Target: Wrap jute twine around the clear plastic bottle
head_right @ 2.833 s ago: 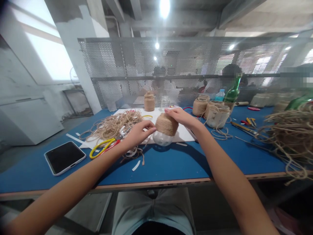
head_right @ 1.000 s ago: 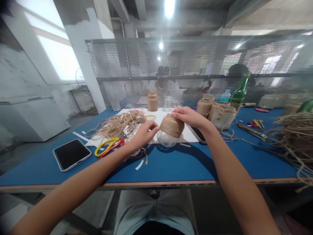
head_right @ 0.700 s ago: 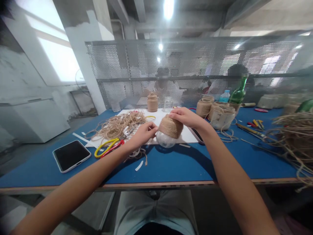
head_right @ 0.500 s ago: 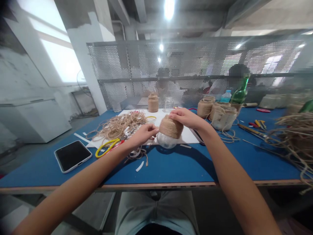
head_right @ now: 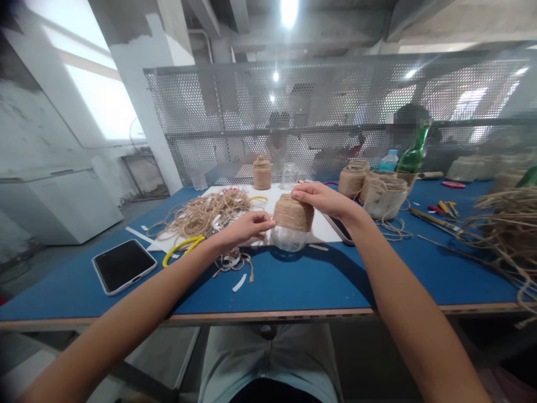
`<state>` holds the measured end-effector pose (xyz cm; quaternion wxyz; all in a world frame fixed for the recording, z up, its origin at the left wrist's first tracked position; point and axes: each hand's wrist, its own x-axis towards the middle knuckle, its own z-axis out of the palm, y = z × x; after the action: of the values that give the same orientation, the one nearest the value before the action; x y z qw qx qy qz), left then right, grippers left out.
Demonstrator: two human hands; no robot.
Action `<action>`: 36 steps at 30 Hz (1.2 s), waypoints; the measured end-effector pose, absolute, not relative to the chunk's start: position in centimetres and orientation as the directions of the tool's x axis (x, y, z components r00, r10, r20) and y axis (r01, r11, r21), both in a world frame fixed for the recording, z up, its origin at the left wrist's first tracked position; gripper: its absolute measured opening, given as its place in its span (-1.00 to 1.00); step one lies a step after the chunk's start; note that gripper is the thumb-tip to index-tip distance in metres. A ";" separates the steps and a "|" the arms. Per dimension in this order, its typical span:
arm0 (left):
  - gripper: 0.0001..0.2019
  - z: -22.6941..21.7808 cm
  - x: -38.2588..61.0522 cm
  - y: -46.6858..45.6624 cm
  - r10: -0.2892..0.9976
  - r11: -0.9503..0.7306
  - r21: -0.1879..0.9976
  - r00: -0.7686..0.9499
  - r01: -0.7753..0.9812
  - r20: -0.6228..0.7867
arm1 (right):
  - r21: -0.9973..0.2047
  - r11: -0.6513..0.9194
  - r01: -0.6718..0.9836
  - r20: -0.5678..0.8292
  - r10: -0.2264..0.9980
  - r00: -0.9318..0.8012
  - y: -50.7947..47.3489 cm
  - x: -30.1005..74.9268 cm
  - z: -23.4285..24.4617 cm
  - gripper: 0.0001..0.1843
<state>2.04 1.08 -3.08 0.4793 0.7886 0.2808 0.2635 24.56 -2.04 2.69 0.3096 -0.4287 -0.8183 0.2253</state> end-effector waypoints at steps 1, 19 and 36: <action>-0.69 -3.0 2.0 1.0 0.685 -0.386 0.905 0.713 0.180 0.150 | -0.636 0.528 0.563 0.311 0.843 -0.439 -2.0 24.6 2.7 -0.64; -0.80 -1.7 2.3 -0.1 0.651 -0.684 0.656 0.673 0.320 0.351 | -0.637 0.528 0.562 0.309 0.842 -0.441 -1.9 24.4 2.6 -0.63; -0.81 -2.4 1.6 1.2 0.750 -0.477 0.870 0.573 0.125 0.329 | -0.632 0.525 0.570 0.306 0.845 -0.439 -1.8 25.2 2.5 -0.63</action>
<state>1.61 1.20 -2.43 0.4266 0.7775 0.2816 0.3663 25.20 -1.81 2.52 0.3055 -0.4324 -0.8181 0.2246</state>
